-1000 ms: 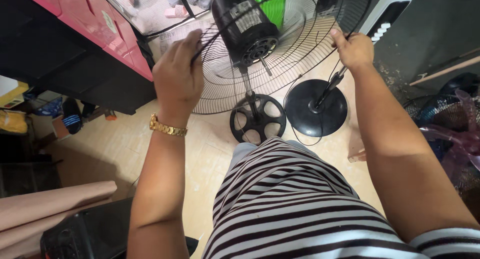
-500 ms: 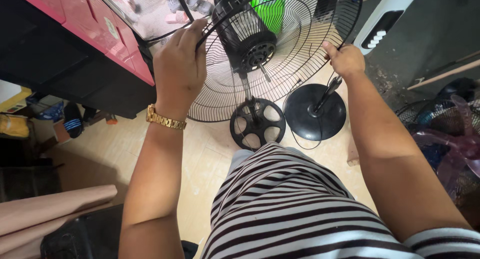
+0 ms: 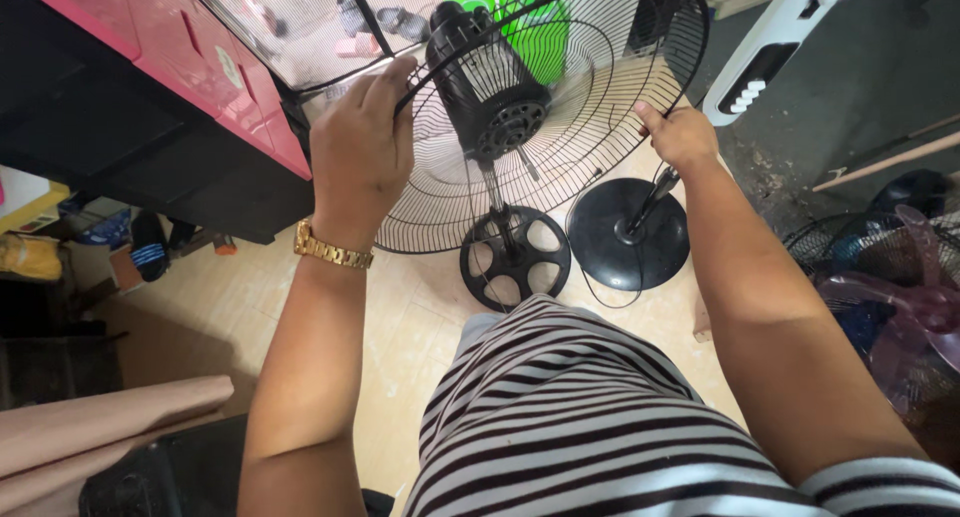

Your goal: The person assembles a standing fan by attaching the front cage, inserting the motor, and securing the fan blade. They then attach the rear cage and tighten the central nut to complete the assembly.

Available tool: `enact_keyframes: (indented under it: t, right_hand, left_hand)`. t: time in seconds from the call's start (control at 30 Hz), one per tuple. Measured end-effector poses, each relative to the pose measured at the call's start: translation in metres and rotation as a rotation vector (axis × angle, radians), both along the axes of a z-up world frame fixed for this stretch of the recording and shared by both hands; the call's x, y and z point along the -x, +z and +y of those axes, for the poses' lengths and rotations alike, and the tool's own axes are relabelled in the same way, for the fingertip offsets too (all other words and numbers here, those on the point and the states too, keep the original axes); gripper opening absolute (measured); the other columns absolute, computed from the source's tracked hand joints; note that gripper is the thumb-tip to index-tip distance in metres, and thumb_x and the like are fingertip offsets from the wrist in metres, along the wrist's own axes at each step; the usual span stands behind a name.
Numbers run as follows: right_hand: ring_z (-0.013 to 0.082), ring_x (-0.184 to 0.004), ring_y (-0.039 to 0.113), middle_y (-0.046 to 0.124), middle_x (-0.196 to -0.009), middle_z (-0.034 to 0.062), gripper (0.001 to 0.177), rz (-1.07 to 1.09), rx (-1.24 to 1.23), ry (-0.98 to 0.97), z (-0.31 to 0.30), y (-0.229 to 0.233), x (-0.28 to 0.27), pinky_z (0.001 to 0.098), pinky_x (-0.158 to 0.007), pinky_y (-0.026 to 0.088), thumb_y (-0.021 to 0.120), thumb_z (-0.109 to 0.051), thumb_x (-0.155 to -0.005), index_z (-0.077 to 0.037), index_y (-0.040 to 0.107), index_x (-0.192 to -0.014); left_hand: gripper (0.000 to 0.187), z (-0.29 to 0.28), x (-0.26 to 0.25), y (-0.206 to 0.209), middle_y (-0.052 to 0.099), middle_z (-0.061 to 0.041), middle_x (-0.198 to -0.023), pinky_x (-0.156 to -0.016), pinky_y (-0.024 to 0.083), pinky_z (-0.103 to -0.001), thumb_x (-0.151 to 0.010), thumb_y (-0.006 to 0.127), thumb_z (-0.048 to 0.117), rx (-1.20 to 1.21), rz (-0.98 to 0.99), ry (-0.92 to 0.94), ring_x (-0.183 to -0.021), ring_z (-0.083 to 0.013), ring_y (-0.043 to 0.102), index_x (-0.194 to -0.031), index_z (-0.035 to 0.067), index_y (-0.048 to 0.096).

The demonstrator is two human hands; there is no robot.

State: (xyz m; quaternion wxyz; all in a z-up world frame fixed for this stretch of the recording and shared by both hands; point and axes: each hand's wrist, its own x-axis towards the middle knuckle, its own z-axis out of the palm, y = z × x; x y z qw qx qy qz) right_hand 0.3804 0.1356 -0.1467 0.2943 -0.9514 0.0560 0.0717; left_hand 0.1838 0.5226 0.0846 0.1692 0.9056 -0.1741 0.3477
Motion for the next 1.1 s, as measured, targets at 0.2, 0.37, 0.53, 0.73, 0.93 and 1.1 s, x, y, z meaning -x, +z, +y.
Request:
enact_keyframes:
  t: [0.2,0.37,0.53,0.73,0.93,1.1]
  right_hand:
    - [0.0256,-0.093,0.07,0.074,-0.084,0.0058,0.074,0.061,0.034,-0.043,0.004,-0.005,-0.004,0.0421,-0.088,0.051,0.047,-0.081,-0.093,-0.016,0.081,-0.089]
    - [0.026,-0.094,0.071,0.075,-0.085,0.0062,0.075,0.056,0.023,-0.035,0.006,-0.011,-0.009,0.0423,-0.088,0.052,0.047,-0.082,-0.094,-0.015,0.081,-0.089]
    - [0.0269,-0.094,0.07,0.074,-0.086,0.0064,0.076,0.076,0.027,-0.009,0.006,-0.022,-0.013,0.0429,-0.087,0.052,0.044,-0.081,-0.095,-0.015,0.081,-0.089]
    - [0.0272,-0.093,0.07,0.075,-0.084,0.0072,0.076,0.065,-0.002,-0.011,0.01,-0.027,-0.016,0.0427,-0.088,0.051,0.043,-0.08,-0.097,-0.016,0.081,-0.089]
    - [0.0317,-0.093,0.069,0.072,-0.089,0.0161,0.068,-0.082,-0.026,-0.07,0.011,-0.036,-0.009,0.0434,-0.084,0.051,0.059,-0.069,-0.097,-0.003,0.077,-0.097]
    - [0.028,-0.084,0.067,0.07,-0.092,0.016,0.036,-0.464,-0.442,-0.24,0.0,-0.042,0.025,0.0386,-0.077,0.051,0.057,-0.015,-0.088,0.001,0.067,-0.119]
  left_hand:
    - [0.038,-0.003,-0.002,0.002,0.069,-0.012,-0.106,-0.078,0.054,-0.044,-0.097,0.067,0.004,-0.04,-0.002,0.026,-0.091,-0.0332,0.068,-0.134,0.007,0.061]
    - [0.038,-0.008,-0.001,0.004,0.069,-0.009,-0.103,-0.076,0.054,-0.042,-0.098,0.067,0.005,-0.034,0.0,0.011,-0.088,-0.0303,0.068,-0.135,0.007,0.062]
    - [0.038,-0.012,0.0,0.004,0.069,-0.009,-0.102,-0.072,0.053,-0.041,-0.098,0.068,0.005,-0.088,-0.026,0.038,-0.085,-0.0298,0.068,-0.136,0.006,0.063]
    - [0.046,-0.013,-0.004,0.013,0.067,-0.011,-0.102,-0.075,0.054,-0.044,-0.092,0.064,0.001,-0.07,0.028,0.014,-0.087,-0.0321,0.067,-0.138,0.006,0.062]
    - [0.047,-0.02,-0.005,0.011,0.07,-0.013,-0.125,-0.081,0.057,-0.044,-0.093,0.054,-0.003,-0.02,0.072,0.078,-0.099,-0.0342,0.07,-0.137,0.011,0.062]
    - [0.047,-0.021,-0.004,0.009,0.073,-0.011,-0.116,-0.077,0.056,-0.045,-0.094,0.052,-0.002,-0.013,0.137,0.125,-0.092,-0.0332,0.072,-0.136,0.012,0.065]
